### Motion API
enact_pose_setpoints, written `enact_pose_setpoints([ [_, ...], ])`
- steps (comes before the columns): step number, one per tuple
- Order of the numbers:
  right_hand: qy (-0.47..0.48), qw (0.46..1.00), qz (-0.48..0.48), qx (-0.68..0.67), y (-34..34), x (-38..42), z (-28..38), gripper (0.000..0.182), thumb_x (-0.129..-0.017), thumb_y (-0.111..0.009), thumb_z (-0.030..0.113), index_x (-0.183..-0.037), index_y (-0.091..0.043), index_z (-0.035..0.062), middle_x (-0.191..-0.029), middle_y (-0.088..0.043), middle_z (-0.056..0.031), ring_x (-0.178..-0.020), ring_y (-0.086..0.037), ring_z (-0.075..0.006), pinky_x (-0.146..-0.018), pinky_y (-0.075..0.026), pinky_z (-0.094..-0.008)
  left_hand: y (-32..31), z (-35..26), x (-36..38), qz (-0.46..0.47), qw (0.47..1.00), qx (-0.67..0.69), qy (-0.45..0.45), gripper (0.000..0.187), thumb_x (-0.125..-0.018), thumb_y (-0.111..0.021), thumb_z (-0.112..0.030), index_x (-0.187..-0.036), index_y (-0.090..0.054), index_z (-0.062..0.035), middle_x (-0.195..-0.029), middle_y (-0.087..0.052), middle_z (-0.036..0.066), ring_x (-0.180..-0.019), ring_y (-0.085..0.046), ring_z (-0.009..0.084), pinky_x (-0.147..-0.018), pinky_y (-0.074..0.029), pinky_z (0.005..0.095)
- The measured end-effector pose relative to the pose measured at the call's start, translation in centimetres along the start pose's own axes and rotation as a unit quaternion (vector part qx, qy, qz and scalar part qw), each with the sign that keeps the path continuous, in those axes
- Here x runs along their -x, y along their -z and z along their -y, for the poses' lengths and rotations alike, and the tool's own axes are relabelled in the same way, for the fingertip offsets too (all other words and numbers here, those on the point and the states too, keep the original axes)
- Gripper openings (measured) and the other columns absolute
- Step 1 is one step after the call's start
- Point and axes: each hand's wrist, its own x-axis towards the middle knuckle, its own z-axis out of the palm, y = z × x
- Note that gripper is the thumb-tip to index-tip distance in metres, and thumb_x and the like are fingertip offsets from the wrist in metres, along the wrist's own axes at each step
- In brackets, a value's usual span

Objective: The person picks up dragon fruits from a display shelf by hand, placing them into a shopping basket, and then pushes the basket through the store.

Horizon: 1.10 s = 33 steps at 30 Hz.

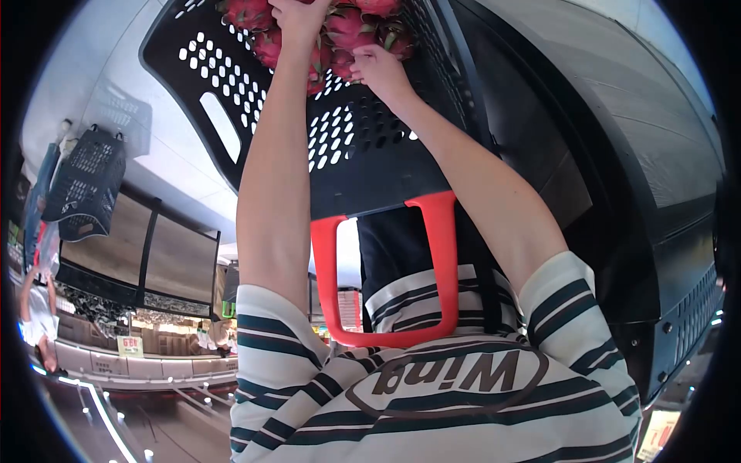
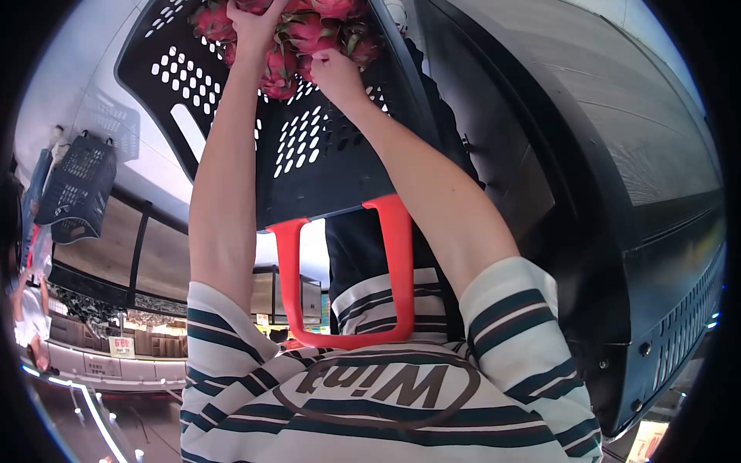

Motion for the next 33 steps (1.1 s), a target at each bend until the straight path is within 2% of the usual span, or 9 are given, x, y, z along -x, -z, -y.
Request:
enact_pose_setpoints([
  [6, -0.025, 0.999, 0.004, -0.032, 0.6, 0.0, 0.1, 0.027, -0.095, -0.056, 0.017, -0.109, -0.063, -0.0044, -0.085, -0.071, -0.0118, -0.075, -0.070, -0.0167, -0.069, -0.055, -0.0280, -1.4, -2.4, -0.6, -0.018, 0.995, 0.056, 0.076, 0.128, -0.064, -0.090, -0.043, -0.153, -0.007, -0.0041, -0.150, -0.021, 0.035, -0.140, -0.027, 0.0437, -0.113, -0.032, 0.0454],
  [11, -0.006, 0.999, -0.006, -0.051, 0.2, -0.4, 1.2, 0.027, -0.095, -0.056, 0.020, -0.110, -0.063, -0.0020, -0.084, -0.070, -0.0120, -0.070, -0.068, -0.0181, -0.068, -0.055, -0.0285, -0.1, -3.8, -0.2, -0.004, 0.977, 0.179, 0.115, 0.100, -0.061, -0.090, -0.018, -0.141, -0.030, -0.0052, -0.131, -0.052, 0.018, -0.116, -0.055, 0.0283, -0.097, -0.048, 0.0360],
  [12, -0.012, 0.999, -0.003, -0.048, 0.3, -0.2, 1.6, 0.027, -0.095, -0.056, 0.020, -0.109, -0.063, -0.0018, -0.084, -0.070, -0.0122, -0.070, -0.068, -0.0179, -0.067, -0.055, -0.0288, -0.5, -2.9, -0.5, -0.009, 0.964, 0.263, 0.050, 0.098, -0.059, -0.090, -0.014, -0.138, -0.034, -0.0048, -0.127, -0.054, 0.017, -0.112, -0.056, 0.0274, -0.095, -0.048, 0.0353],
  [15, -0.033, 0.999, 0.021, -0.033, 0.9, 0.6, 3.3, 0.028, -0.098, -0.053, 0.021, -0.112, -0.063, 0.0000, -0.089, -0.070, -0.0116, -0.076, -0.067, -0.0162, -0.073, -0.054, -0.0285, 0.7, -4.3, 1.1, -0.039, 0.979, 0.185, 0.080, 0.095, -0.056, -0.091, -0.012, -0.134, -0.038, -0.0038, -0.123, -0.055, 0.016, -0.110, -0.056, 0.0263, -0.094, -0.048, 0.0363],
  [20, 0.016, 0.998, -0.032, -0.058, 1.9, 1.7, 3.5, 0.029, -0.097, -0.051, 0.022, -0.110, -0.064, -0.0007, -0.087, -0.070, -0.0114, -0.075, -0.067, -0.0161, -0.071, -0.054, -0.0279, 4.8, -6.7, 6.1, -0.027, 0.984, 0.138, 0.112, 0.094, -0.060, -0.090, -0.018, -0.140, -0.039, -0.0148, -0.147, -0.029, 0.024, -0.133, -0.034, 0.0340, -0.110, -0.033, 0.0408],
  [22, 0.025, 0.999, -0.020, -0.036, 2.1, 3.5, 4.4, 0.035, -0.100, -0.049, 0.029, -0.114, -0.062, 0.0002, -0.091, -0.070, -0.0119, -0.079, -0.067, -0.0176, -0.074, -0.054, -0.0298, 5.4, -2.8, 7.1, 0.008, 0.980, 0.196, 0.029, 0.100, -0.065, -0.089, -0.019, -0.141, -0.028, 0.0021, -0.130, -0.048, 0.023, -0.118, -0.052, 0.0310, -0.100, -0.045, 0.0394],
  [25, -0.035, 0.998, 0.049, -0.018, 2.2, 6.5, 6.3, 0.055, -0.102, -0.044, 0.048, -0.131, -0.051, 0.0012, -0.117, -0.064, -0.0162, -0.100, -0.065, -0.0235, -0.086, -0.052, -0.0370, 7.8, -2.6, 11.2, 0.039, 0.964, 0.257, 0.055, 0.098, -0.060, -0.089, -0.009, -0.138, -0.030, -0.0007, -0.128, -0.050, 0.019, -0.116, -0.054, 0.0274, -0.098, -0.047, 0.0370],
  [30, 0.008, 0.979, 0.199, 0.048, 1.5, 13.2, 7.8, 0.063, -0.099, -0.044, 0.057, -0.136, -0.048, 0.0058, -0.127, -0.057, -0.0101, -0.116, -0.058, -0.0234, -0.097, -0.047, -0.0405, 12.6, -3.6, 20.0, 0.062, 0.972, 0.225, 0.036, 0.092, -0.067, -0.084, -0.014, -0.140, -0.028, -0.0033, -0.126, -0.052, 0.019, -0.113, -0.057, 0.0275, -0.096, -0.048, 0.0368],
  [33, 0.049, 0.964, 0.233, 0.116, 1.6, 18.0, 7.6, 0.073, -0.095, -0.047, 0.063, -0.143, -0.037, 0.0084, -0.131, -0.053, -0.0105, -0.120, -0.054, -0.0236, -0.099, -0.045, -0.0413, 16.8, -4.8, 25.0, 0.125, 0.923, 0.361, 0.050, 0.091, -0.072, -0.081, -0.015, -0.144, -0.025, -0.0047, -0.126, -0.052, 0.018, -0.112, -0.058, 0.0260, -0.096, -0.048, 0.0361],
])
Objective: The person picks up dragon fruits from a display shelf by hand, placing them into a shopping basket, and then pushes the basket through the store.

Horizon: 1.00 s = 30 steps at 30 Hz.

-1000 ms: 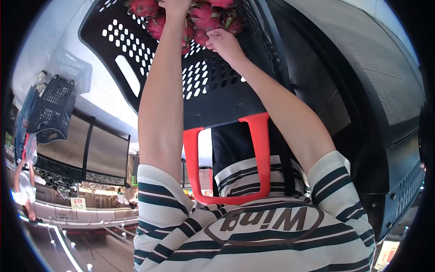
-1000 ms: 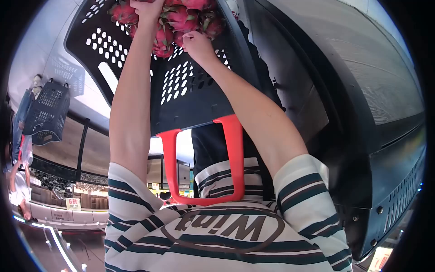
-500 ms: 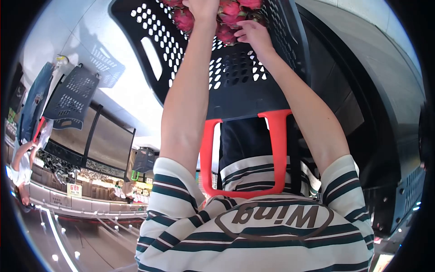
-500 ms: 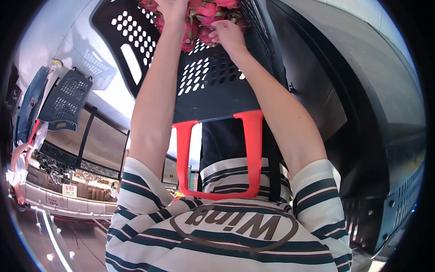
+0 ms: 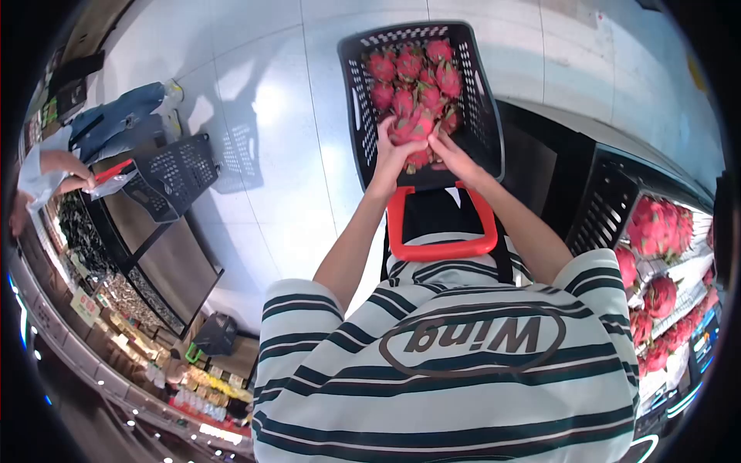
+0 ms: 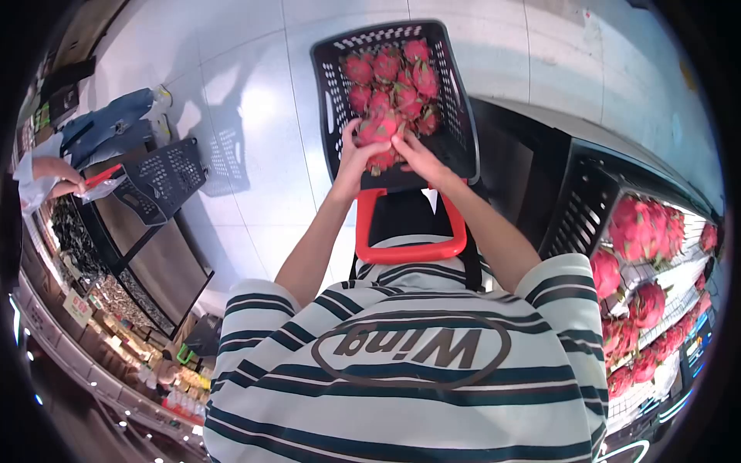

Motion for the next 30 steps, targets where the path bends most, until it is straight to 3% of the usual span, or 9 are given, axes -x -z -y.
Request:
enact_pose_setpoints([
  [4, 0.036, 0.996, 0.020, -0.073, -3.3, 5.3, 1.4, 0.081, -0.093, -0.061, 0.052, -0.150, -0.028, 0.0042, -0.142, -0.043, -0.0105, -0.131, -0.045, -0.0230, -0.100, -0.046, -0.0404, 0.7, -3.8, 7.9, 0.023, 0.996, 0.087, 0.023, 0.096, -0.072, -0.082, -0.017, -0.148, -0.024, -0.0071, -0.136, -0.046, 0.018, -0.125, -0.050, 0.0275, -0.103, -0.043, 0.0360],
  [7, 0.066, 0.994, 0.040, -0.075, -6.0, 9.8, 3.3, 0.079, -0.094, -0.062, 0.049, -0.149, -0.029, 0.0027, -0.144, -0.042, -0.0112, -0.133, -0.044, -0.0225, -0.100, -0.046, -0.0388, 1.0, -4.7, 12.4, 0.023, 0.992, 0.118, -0.027, 0.095, -0.074, -0.080, -0.017, -0.150, -0.022, -0.0080, -0.139, -0.043, 0.019, -0.127, -0.048, 0.0287, -0.103, -0.044, 0.0359],
  [9, 0.075, 0.995, -0.027, -0.066, -7.6, 11.5, 3.2, 0.073, -0.094, -0.062, 0.045, -0.146, -0.034, 0.0030, -0.138, -0.049, -0.0094, -0.124, -0.051, -0.0188, -0.096, -0.047, -0.0353, 1.1, -5.1, 14.6, 0.022, 0.992, 0.114, -0.057, 0.096, -0.076, -0.080, -0.019, -0.151, -0.020, -0.0092, -0.144, -0.038, 0.019, -0.128, -0.048, 0.0291, -0.104, -0.043, 0.0374],
  [11, 0.107, 0.992, -0.007, -0.059, -8.4, 13.2, 3.8, 0.060, -0.096, -0.060, 0.046, -0.140, -0.043, 0.0095, -0.132, -0.054, -0.0068, -0.119, -0.053, -0.0158, -0.095, -0.045, -0.0360, 0.8, -4.6, 15.3, 0.019, 0.988, 0.133, -0.080, 0.095, -0.077, -0.080, -0.021, -0.151, -0.021, -0.0089, -0.144, -0.039, 0.019, -0.128, -0.047, 0.0289, -0.106, -0.041, 0.0376],
  [16, 0.135, 0.982, -0.099, -0.083, -9.4, 18.3, 3.5, 0.054, -0.097, -0.057, 0.043, -0.138, -0.046, 0.0096, -0.126, -0.054, -0.0061, -0.117, -0.053, -0.0168, -0.096, -0.046, -0.0380, -0.9, -5.1, 17.9, 0.110, 0.981, 0.134, -0.089, 0.085, -0.086, -0.073, -0.020, -0.149, -0.018, -0.0107, -0.139, -0.043, 0.018, -0.127, -0.049, 0.0277, -0.102, -0.045, 0.0385],
  [17, 0.137, 0.980, -0.113, -0.087, -9.0, 19.0, 3.4, 0.050, -0.099, -0.056, 0.041, -0.137, -0.048, 0.0096, -0.123, -0.056, -0.0045, -0.114, -0.053, -0.0152, -0.096, -0.046, -0.0377, -1.6, -5.8, 18.5, 0.123, 0.979, 0.144, -0.072, 0.092, -0.082, -0.077, -0.021, -0.150, -0.018, -0.0100, -0.144, -0.039, 0.017, -0.130, -0.046, 0.0268, -0.107, -0.040, 0.0370],
  [21, 0.205, 0.960, -0.158, -0.109, -7.2, 21.7, 2.8, 0.050, -0.099, -0.056, 0.041, -0.136, -0.048, 0.0085, -0.119, -0.057, -0.0051, -0.106, -0.056, -0.0149, -0.094, -0.048, -0.0348, -4.8, -6.3, 18.1, 0.189, 0.971, 0.118, -0.085, 0.089, -0.083, -0.076, -0.017, -0.150, -0.019, -0.0115, -0.143, -0.040, 0.017, -0.130, -0.046, 0.0263, -0.107, -0.040, 0.0376],
  [25, 0.268, 0.922, -0.227, -0.164, -5.3, 25.3, 2.4, 0.062, -0.097, -0.059, 0.044, -0.141, -0.043, 0.0027, -0.122, -0.059, -0.0091, -0.110, -0.057, -0.0169, -0.086, -0.050, -0.0307, -10.0, -8.2, 18.5, 0.261, 0.959, 0.070, -0.080, 0.077, -0.086, -0.071, -0.009, -0.148, -0.024, -0.0132, -0.142, -0.042, 0.015, -0.130, -0.047, 0.0269, -0.105, -0.044, 0.0404],
  [30, 0.357, 0.835, -0.337, -0.248, -2.7, 29.6, 1.8, 0.059, -0.101, -0.055, 0.037, -0.145, -0.036, 0.0035, -0.129, -0.054, -0.0087, -0.115, -0.054, -0.0149, -0.093, -0.048, -0.0309, -18.2, -11.3, 19.3, 0.372, 0.925, -0.054, -0.064, 0.088, -0.081, -0.076, -0.010, -0.151, -0.022, -0.0102, -0.139, -0.044, 0.020, -0.125, -0.051, 0.0257, -0.104, -0.043, 0.0372],
])
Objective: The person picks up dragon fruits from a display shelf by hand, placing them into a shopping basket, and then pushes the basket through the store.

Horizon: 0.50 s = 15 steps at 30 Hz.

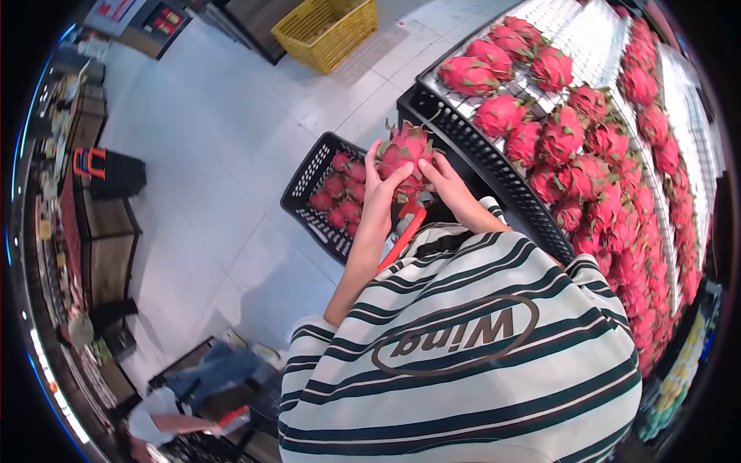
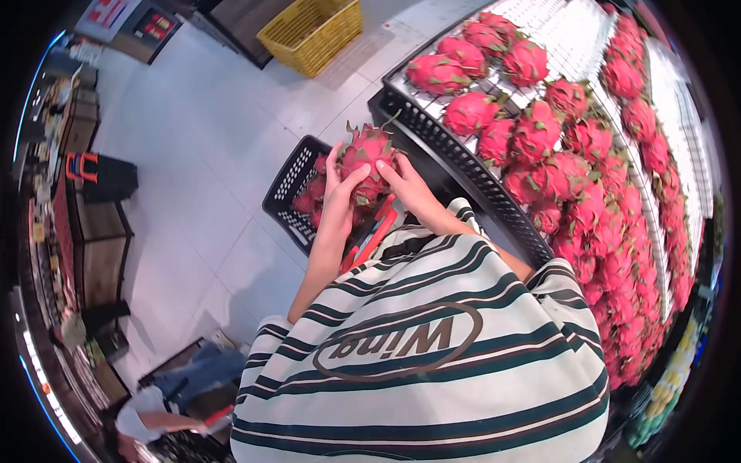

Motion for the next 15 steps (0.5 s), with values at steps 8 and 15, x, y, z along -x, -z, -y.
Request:
enact_pose_setpoints([
  [8, 0.137, 0.967, -0.181, -0.116, 6.9, 2.2, 6.6, 0.062, -0.102, -0.052, 0.021, -0.152, -0.021, 0.0009, -0.144, -0.044, -0.0143, -0.129, -0.046, -0.0195, -0.105, -0.040, -0.0323, -12.6, -1.9, -8.2, 0.182, 0.953, -0.222, -0.099, 0.092, -0.073, -0.082, -0.013, -0.149, -0.032, -0.0083, -0.141, -0.043, 0.018, -0.124, -0.051, 0.0249, -0.104, -0.043, 0.0365],
  [15, 0.149, 0.938, -0.252, -0.184, 12.1, 4.9, 8.6, 0.087, -0.097, -0.059, 0.019, -0.156, 0.003, 0.0039, -0.159, -0.007, -0.0306, -0.149, -0.018, -0.0347, -0.118, -0.024, -0.0397, -20.8, 1.6, -13.6, 0.307, 0.891, -0.314, -0.120, 0.091, -0.073, -0.082, -0.014, -0.150, -0.033, -0.0031, -0.144, -0.043, 0.018, -0.128, -0.049, 0.0227, -0.106, -0.040, 0.0349],
])
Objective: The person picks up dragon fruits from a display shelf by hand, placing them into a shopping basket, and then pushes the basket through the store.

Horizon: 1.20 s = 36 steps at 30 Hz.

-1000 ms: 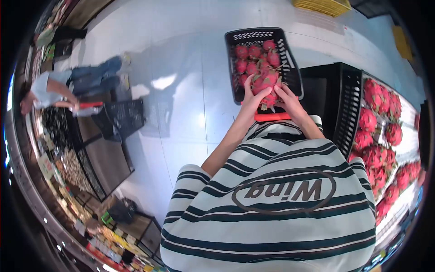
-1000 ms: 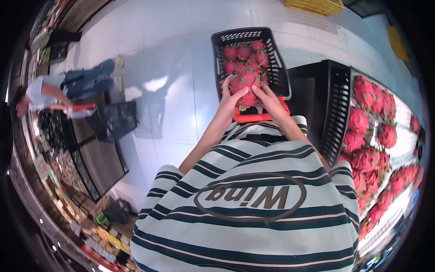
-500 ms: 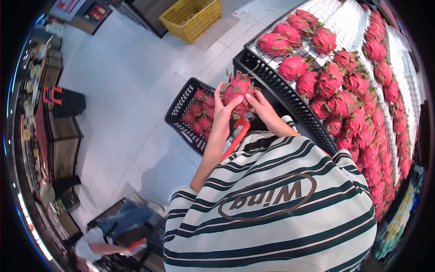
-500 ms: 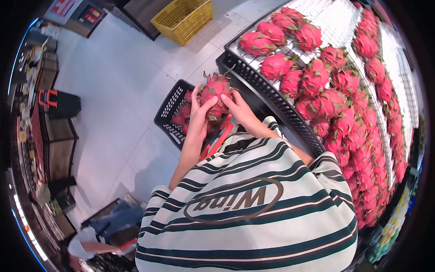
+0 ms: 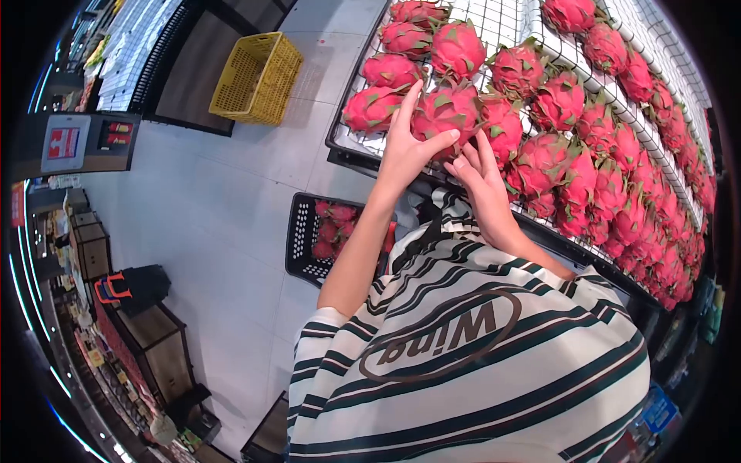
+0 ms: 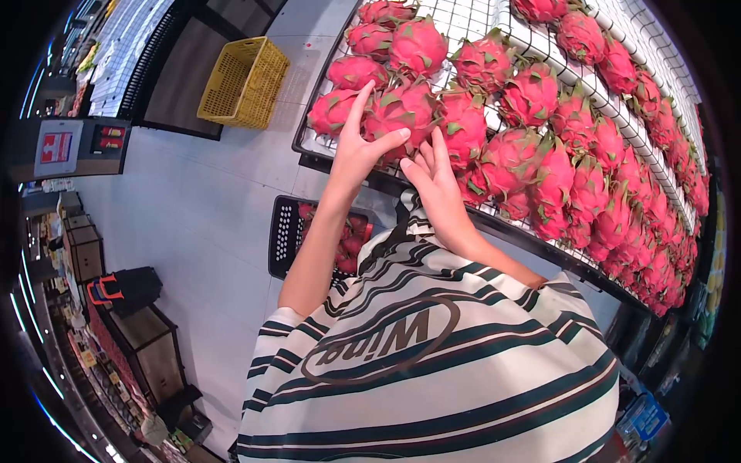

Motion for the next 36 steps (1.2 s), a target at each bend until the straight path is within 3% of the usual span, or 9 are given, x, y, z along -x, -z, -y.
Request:
enact_pose_setpoints([
  [3, 0.034, 0.999, 0.024, 0.016, 0.4, -0.1, 1.0, 0.086, -0.097, -0.058, 0.016, -0.156, 0.003, 0.0041, -0.159, -0.006, -0.0303, -0.149, -0.017, -0.0350, -0.118, -0.023, -0.0407, -1.5, 1.2, -1.5, -0.021, 0.999, 0.016, -0.020, 0.078, -0.083, -0.075, -0.016, -0.148, -0.035, -0.0014, -0.139, -0.049, 0.017, -0.124, -0.051, 0.0214, -0.105, -0.041, 0.0352],
  [4, 0.063, 0.996, 0.047, 0.042, 0.3, -0.1, 1.2, 0.085, -0.097, -0.057, 0.014, -0.156, 0.003, 0.0037, -0.159, -0.007, -0.0303, -0.149, -0.017, -0.0350, -0.119, -0.022, -0.0411, -1.4, 1.4, -1.6, -0.037, 0.999, 0.014, -0.024, 0.080, -0.081, -0.077, -0.027, -0.145, -0.039, -0.0002, -0.133, -0.053, 0.023, -0.124, -0.051, 0.0326, -0.105, -0.040, 0.0398],
  [7, 0.089, 0.990, 0.050, 0.100, 0.5, -0.9, 0.0, 0.080, -0.095, -0.060, 0.012, -0.156, -0.009, 0.0011, -0.160, -0.012, -0.0245, -0.149, -0.018, -0.0316, -0.118, -0.026, -0.0419, -0.6, 1.1, -1.1, -0.044, 0.974, -0.217, -0.039, 0.077, -0.083, -0.076, -0.032, -0.145, -0.040, -0.0037, -0.130, -0.055, 0.024, -0.118, -0.050, 0.0356, -0.102, -0.042, 0.0432],
  [14, 0.030, 0.973, 0.061, 0.220, 1.4, 0.1, 1.2, 0.071, -0.096, -0.060, 0.015, -0.155, -0.021, 0.0053, -0.160, -0.016, -0.0211, -0.148, -0.024, -0.0261, -0.117, -0.029, -0.0397, -0.5, 1.9, -0.9, 0.012, 0.995, -0.096, -0.034, 0.061, -0.094, -0.066, -0.027, -0.143, -0.040, -0.0021, -0.124, -0.060, 0.016, -0.112, -0.059, 0.0230, -0.097, -0.045, 0.0351],
  [16, 0.145, 0.928, 0.062, 0.338, 2.6, -0.5, -0.9, 0.071, -0.096, -0.059, 0.020, -0.155, -0.021, 0.0080, -0.159, -0.020, -0.0235, -0.147, -0.025, -0.0306, -0.117, -0.029, -0.0407, -0.5, 3.8, -1.0, -0.022, 0.990, -0.134, -0.050, 0.057, -0.096, -0.063, -0.028, -0.139, -0.041, 0.0032, -0.131, -0.053, 0.018, -0.120, -0.052, 0.0243, -0.103, -0.039, 0.0355],
  [20, 0.156, 0.910, 0.107, 0.369, 2.7, 1.3, 2.3, 0.068, -0.096, -0.057, 0.027, -0.153, -0.025, 0.0084, -0.155, -0.028, -0.0239, -0.144, -0.031, -0.0368, -0.116, -0.030, -0.0438, -1.5, 2.7, -0.5, -0.043, 0.991, -0.103, -0.068, 0.076, -0.095, -0.064, -0.022, -0.154, -0.020, -0.0036, -0.153, -0.030, 0.020, -0.140, -0.032, 0.0306, -0.117, -0.022, 0.0428],
  [27, 0.339, 0.867, 0.033, 0.362, 4.0, 1.3, 4.2, 0.039, -0.091, -0.061, 0.011, -0.129, -0.055, 0.0042, -0.121, -0.059, -0.0148, -0.113, -0.058, -0.0295, -0.095, -0.049, -0.0374, -1.3, 3.5, 0.3, -0.043, 0.994, -0.059, -0.081, 0.086, -0.091, -0.067, -0.018, -0.155, -0.011, -0.0069, -0.149, -0.032, 0.024, -0.139, -0.033, 0.0312, -0.114, -0.027, 0.0435],
  [30, 0.285, 0.903, -0.005, 0.322, 4.3, 1.2, 6.0, 0.033, -0.091, -0.061, 0.009, -0.124, -0.060, 0.0046, -0.114, -0.062, -0.0141, -0.101, -0.063, -0.0282, -0.088, -0.051, -0.0356, -0.7, 3.8, 0.3, -0.030, 0.996, -0.051, -0.071, 0.093, -0.087, -0.072, -0.024, -0.155, -0.011, -0.0053, -0.151, -0.029, 0.024, -0.141, -0.031, 0.0320, -0.116, -0.022, 0.0436],
  [36, 0.389, 0.681, 0.003, 0.620, 5.8, -2.2, 6.4, 0.047, -0.083, -0.071, 0.017, -0.125, -0.057, 0.0033, -0.127, -0.057, -0.0180, -0.121, -0.053, -0.0323, -0.107, -0.040, -0.0470, -0.5, 2.1, 1.1, -0.018, 0.994, -0.078, -0.077, 0.099, -0.084, -0.076, -0.020, -0.155, -0.007, -0.0067, -0.150, -0.027, 0.028, -0.139, -0.033, 0.0340, -0.115, -0.028, 0.0441],
])
